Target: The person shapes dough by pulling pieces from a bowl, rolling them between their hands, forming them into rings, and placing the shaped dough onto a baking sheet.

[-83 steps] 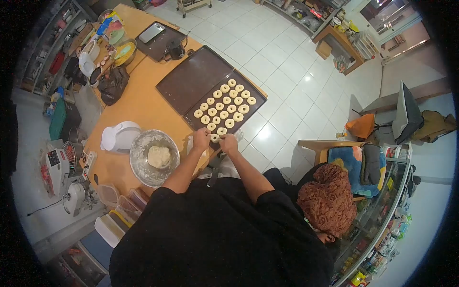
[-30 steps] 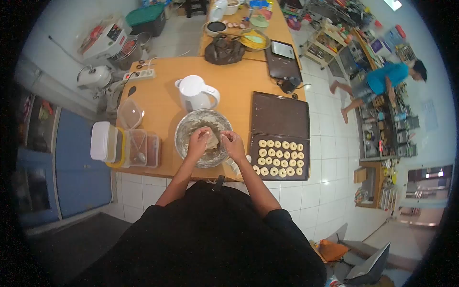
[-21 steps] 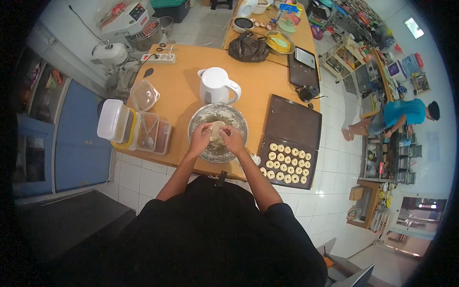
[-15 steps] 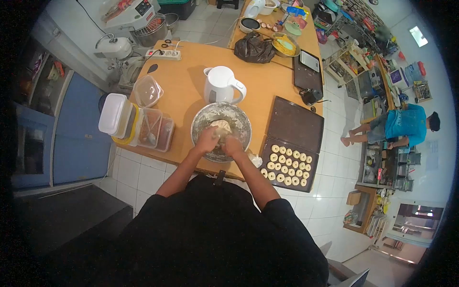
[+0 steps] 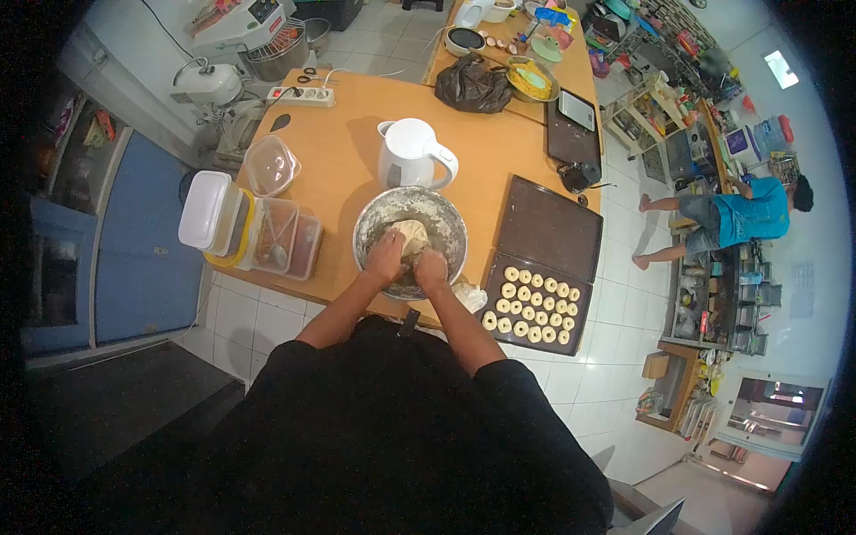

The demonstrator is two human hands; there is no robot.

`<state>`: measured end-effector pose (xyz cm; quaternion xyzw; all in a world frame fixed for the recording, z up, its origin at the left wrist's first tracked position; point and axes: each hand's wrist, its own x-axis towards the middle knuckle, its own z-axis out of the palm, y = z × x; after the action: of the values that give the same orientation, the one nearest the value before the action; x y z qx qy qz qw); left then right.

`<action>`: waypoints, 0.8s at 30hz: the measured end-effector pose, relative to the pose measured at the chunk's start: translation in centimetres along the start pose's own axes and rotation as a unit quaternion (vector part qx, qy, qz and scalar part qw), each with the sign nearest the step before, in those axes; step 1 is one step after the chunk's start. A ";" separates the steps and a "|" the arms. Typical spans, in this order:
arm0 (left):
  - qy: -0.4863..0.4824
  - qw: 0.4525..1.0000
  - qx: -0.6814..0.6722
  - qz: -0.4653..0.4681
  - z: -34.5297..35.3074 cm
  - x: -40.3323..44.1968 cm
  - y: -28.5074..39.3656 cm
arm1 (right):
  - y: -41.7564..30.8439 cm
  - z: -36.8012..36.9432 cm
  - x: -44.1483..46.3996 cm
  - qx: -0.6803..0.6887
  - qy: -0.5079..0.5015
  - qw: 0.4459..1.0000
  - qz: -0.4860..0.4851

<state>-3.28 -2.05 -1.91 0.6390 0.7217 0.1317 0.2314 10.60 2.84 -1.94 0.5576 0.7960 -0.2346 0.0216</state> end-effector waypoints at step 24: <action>-0.051 0.994 0.096 0.027 1.1 2.1 1.9 | 1.7 -0.6 0.8 -0.014 -0.022 1.000 -0.007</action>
<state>-1.23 0.16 -2.28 0.6834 0.7006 0.0354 0.2019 11.96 4.20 -2.27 0.5460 0.8027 -0.2358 0.0452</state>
